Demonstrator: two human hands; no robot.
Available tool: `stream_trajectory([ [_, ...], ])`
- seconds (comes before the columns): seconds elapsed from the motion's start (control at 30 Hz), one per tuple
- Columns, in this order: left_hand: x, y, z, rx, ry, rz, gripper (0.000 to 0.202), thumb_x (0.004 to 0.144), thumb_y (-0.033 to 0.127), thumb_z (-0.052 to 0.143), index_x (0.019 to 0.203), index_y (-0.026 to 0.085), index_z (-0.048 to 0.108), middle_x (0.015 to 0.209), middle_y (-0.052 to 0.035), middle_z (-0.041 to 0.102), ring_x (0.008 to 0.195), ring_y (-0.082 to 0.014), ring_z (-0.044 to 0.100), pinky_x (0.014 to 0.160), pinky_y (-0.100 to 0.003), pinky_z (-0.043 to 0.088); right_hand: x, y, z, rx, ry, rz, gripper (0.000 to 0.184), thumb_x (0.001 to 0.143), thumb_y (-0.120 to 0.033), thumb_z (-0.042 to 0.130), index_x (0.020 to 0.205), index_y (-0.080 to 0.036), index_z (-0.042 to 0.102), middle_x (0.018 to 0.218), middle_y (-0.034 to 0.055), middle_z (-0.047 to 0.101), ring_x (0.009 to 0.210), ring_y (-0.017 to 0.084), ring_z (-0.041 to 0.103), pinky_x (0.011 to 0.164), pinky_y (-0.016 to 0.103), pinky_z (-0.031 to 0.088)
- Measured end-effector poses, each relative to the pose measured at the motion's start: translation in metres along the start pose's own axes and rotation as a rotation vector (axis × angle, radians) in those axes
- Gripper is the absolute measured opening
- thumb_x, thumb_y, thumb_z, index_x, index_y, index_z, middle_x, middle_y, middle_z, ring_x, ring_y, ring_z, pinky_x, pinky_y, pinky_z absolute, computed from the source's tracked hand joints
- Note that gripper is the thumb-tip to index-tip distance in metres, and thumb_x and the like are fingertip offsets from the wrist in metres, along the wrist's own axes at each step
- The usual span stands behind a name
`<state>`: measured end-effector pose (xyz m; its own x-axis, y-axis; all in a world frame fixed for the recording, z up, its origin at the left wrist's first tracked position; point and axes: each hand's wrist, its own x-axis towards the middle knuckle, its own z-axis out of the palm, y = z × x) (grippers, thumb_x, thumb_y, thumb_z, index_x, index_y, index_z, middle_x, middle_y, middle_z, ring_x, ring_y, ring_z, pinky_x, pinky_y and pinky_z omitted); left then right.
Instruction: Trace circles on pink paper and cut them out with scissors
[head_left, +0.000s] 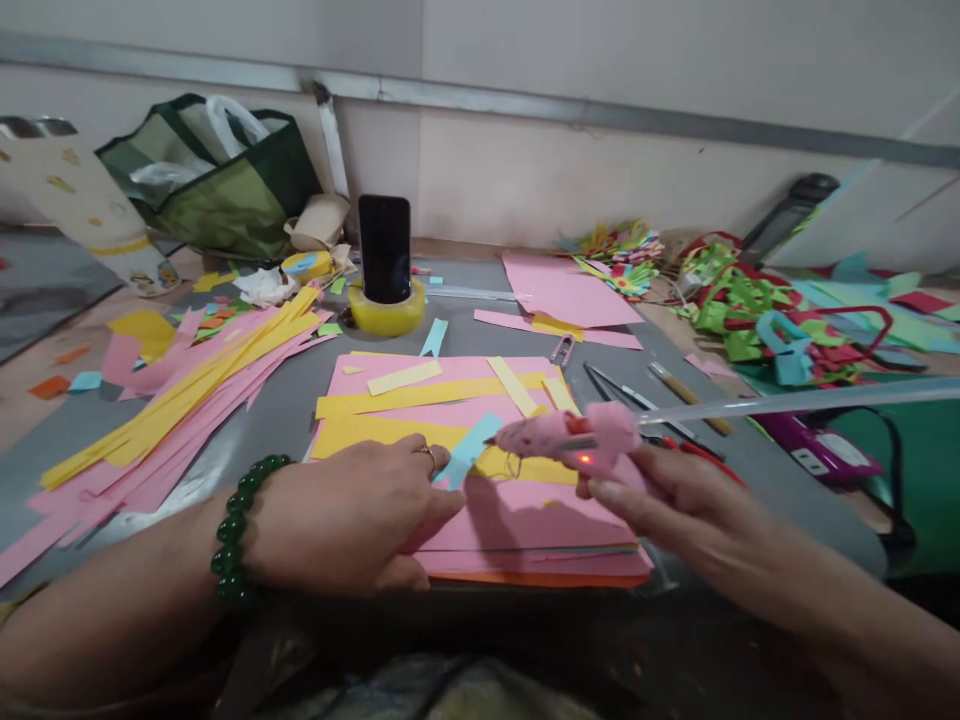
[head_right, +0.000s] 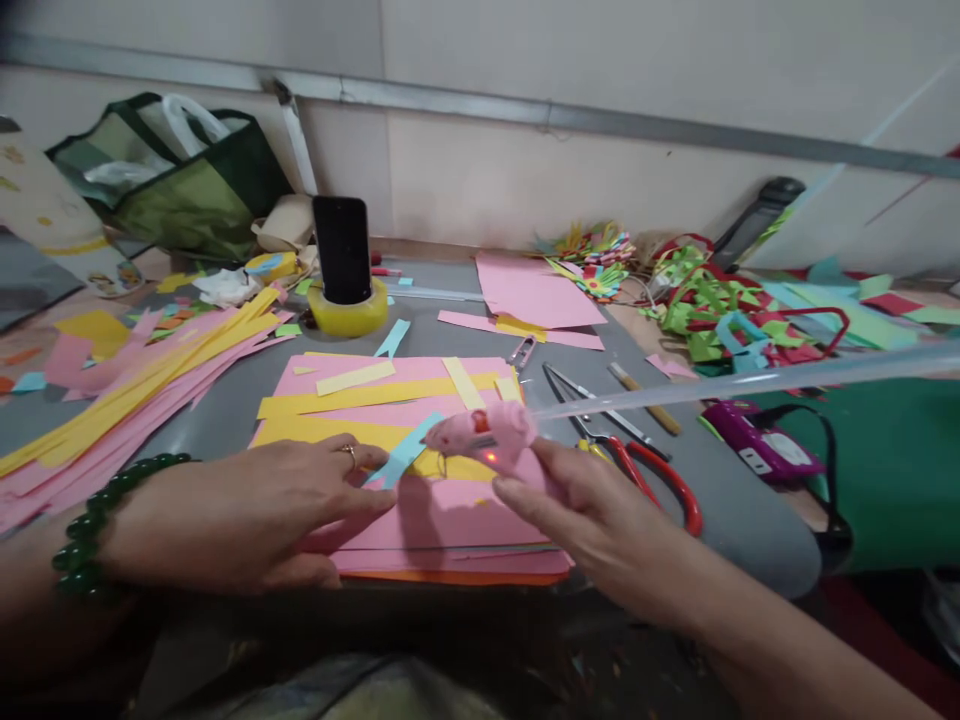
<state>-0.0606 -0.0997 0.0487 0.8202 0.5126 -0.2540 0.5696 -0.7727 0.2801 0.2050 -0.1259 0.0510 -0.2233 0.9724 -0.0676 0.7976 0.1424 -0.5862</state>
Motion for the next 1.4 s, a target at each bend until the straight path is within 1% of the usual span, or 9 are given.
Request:
stream_trajectory([
  [0.1,0.0,0.001,0.0,0.01,-0.014,-0.003,0.022,0.077,0.034,0.063,0.095,0.021,0.061,0.102,-0.0101,0.06,0.096,-0.0249,0.054,0.078,-0.035,0.048,0.003,-0.003,0.009,0.026,-0.153,-0.041,0.042,0.086,-0.056,0.045,0.065,-0.019,0.05,0.059,-0.0026,0.043,0.052,0.011,0.039,0.047,0.023,0.034],
  [0.2,0.0,0.002,-0.001,0.01,-0.029,-0.014,0.023,0.077,0.036,0.063,0.093,0.019,0.062,0.1,-0.0104,0.06,0.096,-0.0254,0.053,0.078,-0.035,0.048,0.002,-0.004,0.012,0.024,-0.179,-0.039,0.039,0.088,-0.054,0.045,0.072,-0.019,0.053,0.063,-0.002,0.046,0.055,0.011,0.04,0.05,0.023,0.034],
  [0.3,0.0,0.002,-0.001,0.015,-0.029,-0.023,0.032,0.076,0.041,0.065,0.098,0.019,0.062,0.1,-0.0108,0.06,0.095,-0.0261,0.053,0.077,-0.036,0.049,0.0,-0.006,0.014,0.033,-0.207,-0.026,0.037,0.088,-0.053,0.045,0.08,-0.019,0.057,0.069,-0.0005,0.051,0.06,0.013,0.044,0.054,0.023,0.038],
  [0.37,0.0,0.003,-0.001,0.023,-0.028,-0.029,0.036,0.074,0.045,0.066,0.099,0.019,0.062,0.098,-0.0109,0.061,0.093,-0.0263,0.054,0.075,-0.036,0.049,0.0,-0.007,0.016,0.035,-0.217,-0.026,0.037,0.088,-0.053,0.046,0.077,-0.019,0.057,0.068,-0.0006,0.052,0.06,0.013,0.045,0.053,0.023,0.038],
  [0.47,0.0,0.004,0.0,0.031,-0.032,-0.037,0.037,0.073,0.048,0.067,0.095,0.019,0.063,0.095,-0.0103,0.061,0.09,-0.0262,0.054,0.072,-0.036,0.049,0.001,-0.007,0.018,0.012,-0.194,-0.045,0.039,0.087,-0.053,0.047,0.069,-0.019,0.054,0.064,-0.0017,0.049,0.055,0.012,0.041,0.05,0.023,0.034],
  [0.6,0.0,0.005,0.003,0.041,-0.018,-0.018,0.042,0.073,0.05,0.066,0.099,0.018,0.062,0.097,-0.011,0.061,0.089,-0.0261,0.054,0.071,-0.035,0.048,0.004,-0.004,0.018,-0.02,-0.145,-0.028,0.039,0.086,-0.054,0.046,0.073,-0.019,0.054,0.064,-0.0016,0.048,0.056,0.012,0.042,0.051,0.024,0.036],
  [0.9,0.002,0.004,0.005,0.073,-0.008,-0.012,0.046,0.072,0.052,0.066,0.103,0.018,0.061,0.101,-0.013,0.061,0.089,-0.0271,0.055,0.069,-0.036,0.048,0.02,0.012,0.01,0.007,-0.124,0.018,0.04,0.086,-0.055,0.045,0.069,-0.02,0.047,0.056,-0.0028,0.047,0.051,0.012,0.042,0.048,0.024,0.033],
  [1.17,0.002,0.007,0.003,0.062,-0.026,-0.03,0.045,0.072,0.053,0.066,0.101,0.018,0.062,0.098,-0.013,0.061,0.088,-0.0273,0.055,0.068,-0.036,0.048,0.017,0.011,0.012,-0.074,-0.088,-0.011,0.037,0.088,-0.053,0.043,0.07,-0.021,0.045,0.054,-0.0033,0.045,0.051,0.012,0.042,0.049,0.025,0.034],
  [1.4,0.003,0.006,0.004,0.065,-0.007,-0.027,0.046,0.07,0.054,0.067,0.099,0.018,0.062,0.097,-0.0121,0.061,0.087,-0.0273,0.054,0.066,-0.036,0.048,0.024,0.013,0.011,-0.084,-0.015,-0.036,0.037,0.087,-0.053,0.041,0.068,-0.021,0.043,0.063,-0.0018,0.045,0.057,0.013,0.04,0.052,0.026,0.032],
])
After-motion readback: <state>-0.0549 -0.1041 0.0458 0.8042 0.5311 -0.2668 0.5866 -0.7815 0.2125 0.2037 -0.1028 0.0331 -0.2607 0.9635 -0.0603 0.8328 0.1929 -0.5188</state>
